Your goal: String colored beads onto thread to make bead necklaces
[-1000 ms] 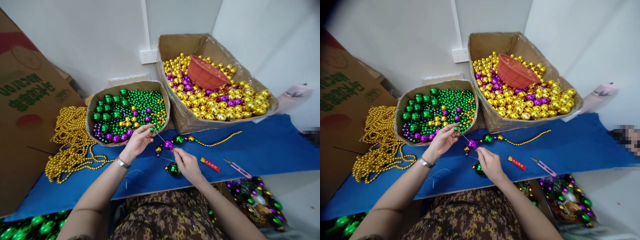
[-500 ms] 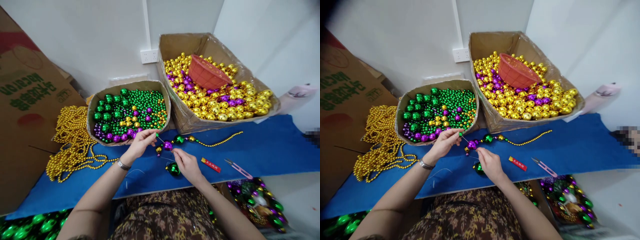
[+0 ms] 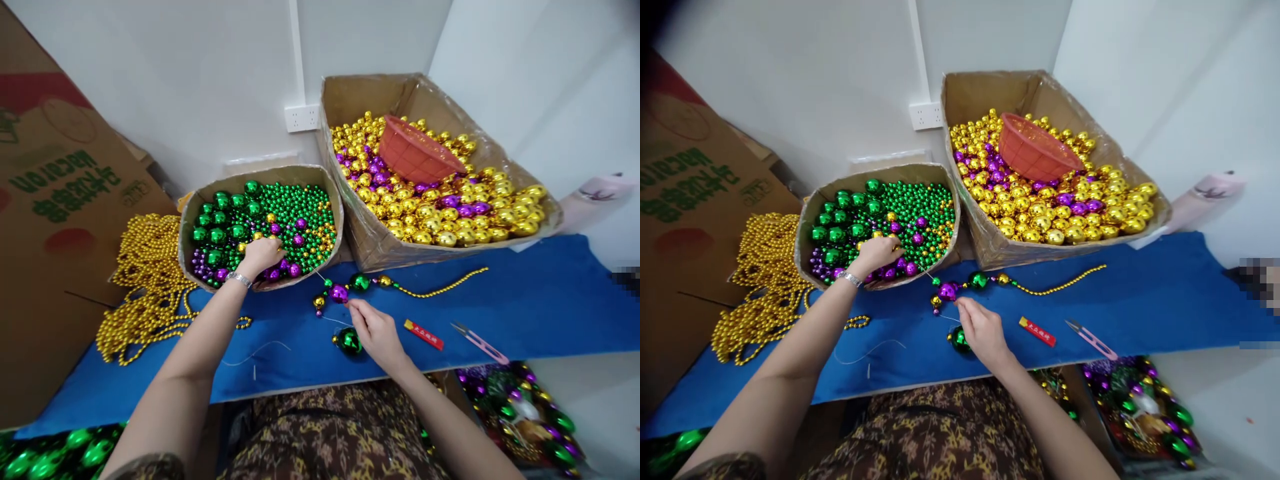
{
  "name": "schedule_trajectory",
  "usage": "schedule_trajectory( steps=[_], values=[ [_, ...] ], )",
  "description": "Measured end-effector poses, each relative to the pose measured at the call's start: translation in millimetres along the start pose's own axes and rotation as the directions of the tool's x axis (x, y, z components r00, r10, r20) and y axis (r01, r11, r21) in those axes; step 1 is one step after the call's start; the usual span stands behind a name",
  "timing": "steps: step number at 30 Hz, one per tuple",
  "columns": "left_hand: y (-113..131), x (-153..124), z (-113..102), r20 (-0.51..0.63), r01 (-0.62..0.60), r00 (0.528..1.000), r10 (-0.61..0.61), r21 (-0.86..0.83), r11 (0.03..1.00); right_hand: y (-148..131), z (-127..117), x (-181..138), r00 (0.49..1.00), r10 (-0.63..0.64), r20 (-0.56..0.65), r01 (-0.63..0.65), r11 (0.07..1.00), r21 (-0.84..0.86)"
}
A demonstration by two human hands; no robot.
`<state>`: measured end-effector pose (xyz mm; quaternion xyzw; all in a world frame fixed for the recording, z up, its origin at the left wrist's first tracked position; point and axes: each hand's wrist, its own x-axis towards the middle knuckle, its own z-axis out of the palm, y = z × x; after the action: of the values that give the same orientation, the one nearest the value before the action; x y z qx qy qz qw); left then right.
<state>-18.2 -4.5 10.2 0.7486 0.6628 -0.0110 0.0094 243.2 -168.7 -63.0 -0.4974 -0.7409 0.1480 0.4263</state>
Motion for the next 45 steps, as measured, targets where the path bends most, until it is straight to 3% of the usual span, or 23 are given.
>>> schedule_trajectory(
  steps=[2,3,4,6,8,10,12,18,25,35,40,45],
  values=[
    [1,0,0,-0.058,-0.008,0.998,-0.003,-0.190,0.982,0,0,-1,1.000,-0.002,-0.001,0.002,1.000,0.001],
    [3,-3,-1,-0.084,-0.022,0.996,-0.010,-0.376,0.926,0,-1,-1,1.000,-0.002,-0.003,0.002,1.000,0.003],
    [5,-8,-1,-0.091,-0.039,0.996,-0.019,-0.596,0.802,0,-1,-1,1.000,-0.003,-0.007,0.003,1.000,0.004],
    [12,-20,-3,-0.046,-0.042,0.999,-0.002,-0.932,0.360,1,-1,-2,1.000,-0.006,-0.017,0.007,1.000,0.009],
    [20,-34,-3,0.023,0.028,0.998,0.064,-0.997,-0.068,0,-1,-1,1.000,-0.008,-0.026,0.008,1.000,0.012],
    [29,-47,-2,0.070,0.107,0.989,0.129,-0.947,-0.303,0,-1,-1,1.000,-0.009,-0.024,0.009,1.000,0.013],
    [35,-56,0,0.098,0.162,0.980,0.174,-0.900,-0.405,-1,-1,-1,1.000,-0.011,-0.019,0.011,1.000,0.007],
    [48,-67,6,0.082,0.122,0.991,0.106,-0.882,-0.454,-4,-1,-2,0.999,-0.042,-0.018,0.042,0.999,-0.021],
    [59,-74,7,-0.003,-0.007,1.000,-0.010,-0.909,-0.417,-4,1,-2,0.998,-0.062,-0.015,0.061,0.998,-0.031],
    [63,-78,8,-0.061,-0.092,0.993,-0.098,-0.932,-0.352,-3,-2,-4,1.000,-0.023,-0.001,0.023,0.999,-0.029],
    [69,-81,8,-0.082,-0.113,0.991,-0.109,-0.940,-0.322,-4,-2,-3,1.000,-0.010,0.019,0.011,0.999,-0.034],
    [77,-92,14,-0.122,-0.111,0.992,0.020,-0.948,-0.299,-5,3,-1,0.999,0.035,0.000,-0.035,0.997,-0.063]
  ],
)
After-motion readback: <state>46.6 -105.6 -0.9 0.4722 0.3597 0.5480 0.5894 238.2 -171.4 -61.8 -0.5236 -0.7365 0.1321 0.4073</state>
